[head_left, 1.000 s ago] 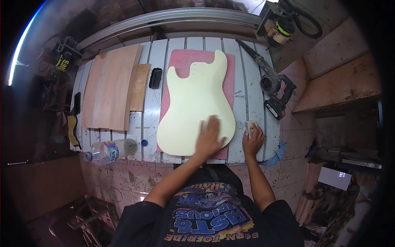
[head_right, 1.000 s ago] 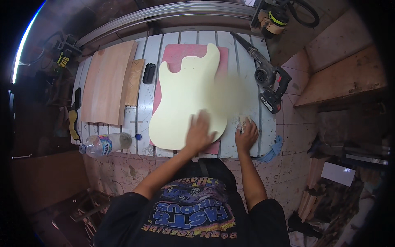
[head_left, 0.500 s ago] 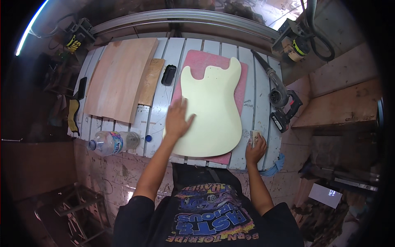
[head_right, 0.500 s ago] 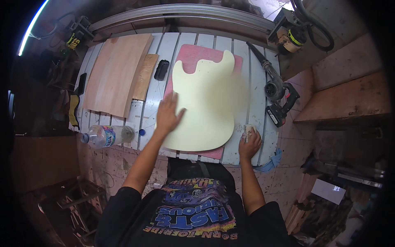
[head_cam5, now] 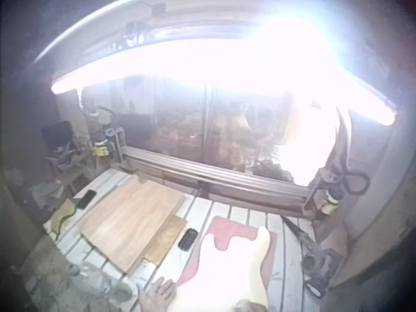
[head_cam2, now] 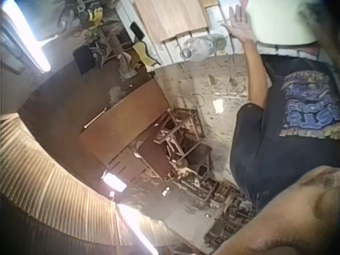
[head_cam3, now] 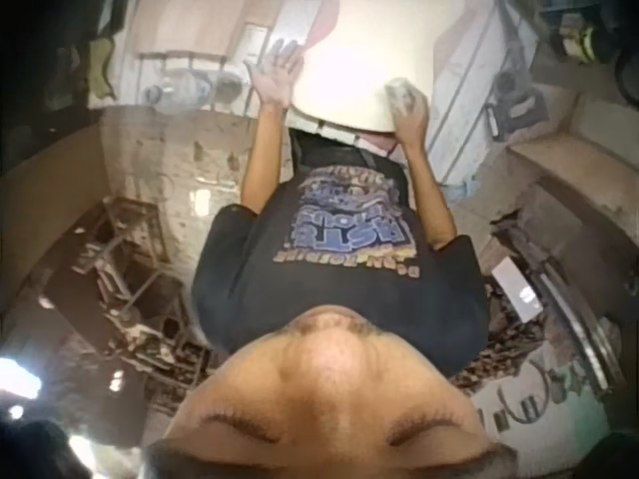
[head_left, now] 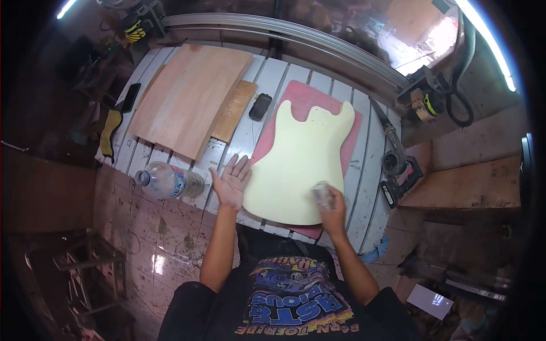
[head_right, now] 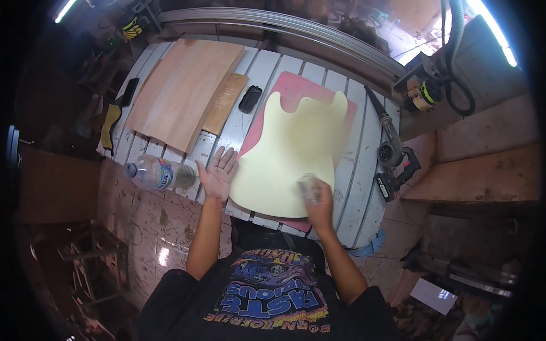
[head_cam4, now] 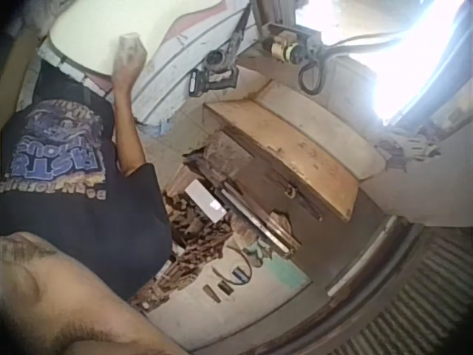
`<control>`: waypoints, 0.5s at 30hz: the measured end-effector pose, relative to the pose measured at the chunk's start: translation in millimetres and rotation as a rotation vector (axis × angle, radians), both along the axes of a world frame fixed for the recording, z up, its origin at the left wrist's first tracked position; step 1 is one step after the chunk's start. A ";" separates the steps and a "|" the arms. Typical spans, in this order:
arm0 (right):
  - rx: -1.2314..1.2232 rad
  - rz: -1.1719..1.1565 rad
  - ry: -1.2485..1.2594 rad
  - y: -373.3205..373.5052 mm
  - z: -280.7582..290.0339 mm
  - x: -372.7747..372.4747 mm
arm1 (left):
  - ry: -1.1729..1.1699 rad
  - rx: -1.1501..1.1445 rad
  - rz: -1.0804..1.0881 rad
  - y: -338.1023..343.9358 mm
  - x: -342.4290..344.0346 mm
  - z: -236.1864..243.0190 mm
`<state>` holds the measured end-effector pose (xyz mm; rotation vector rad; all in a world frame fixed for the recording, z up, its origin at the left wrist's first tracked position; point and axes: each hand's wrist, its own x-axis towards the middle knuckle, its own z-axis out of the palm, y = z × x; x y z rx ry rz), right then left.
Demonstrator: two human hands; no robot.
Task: The person sands the sides and flat surfaces of a white guitar body using a sanding block and sandpaper, turning the object to reach different edges.
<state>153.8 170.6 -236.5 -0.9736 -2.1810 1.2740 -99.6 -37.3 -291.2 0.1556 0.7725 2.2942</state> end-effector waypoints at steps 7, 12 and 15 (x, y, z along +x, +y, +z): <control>0.683 0.640 -0.144 -41.5 -40.4 -80.0 | 0.640 -1.078 0.132 3.5 22.9 -40.5; 0.709 0.204 -0.246 51.3 -32.3 -173.7 | 0.686 -0.934 0.190 9.9 31.8 -37.3; 0.635 0.305 -0.224 9.6 -58.0 -153.6 | 0.628 -0.835 0.278 9.0 34.8 -34.6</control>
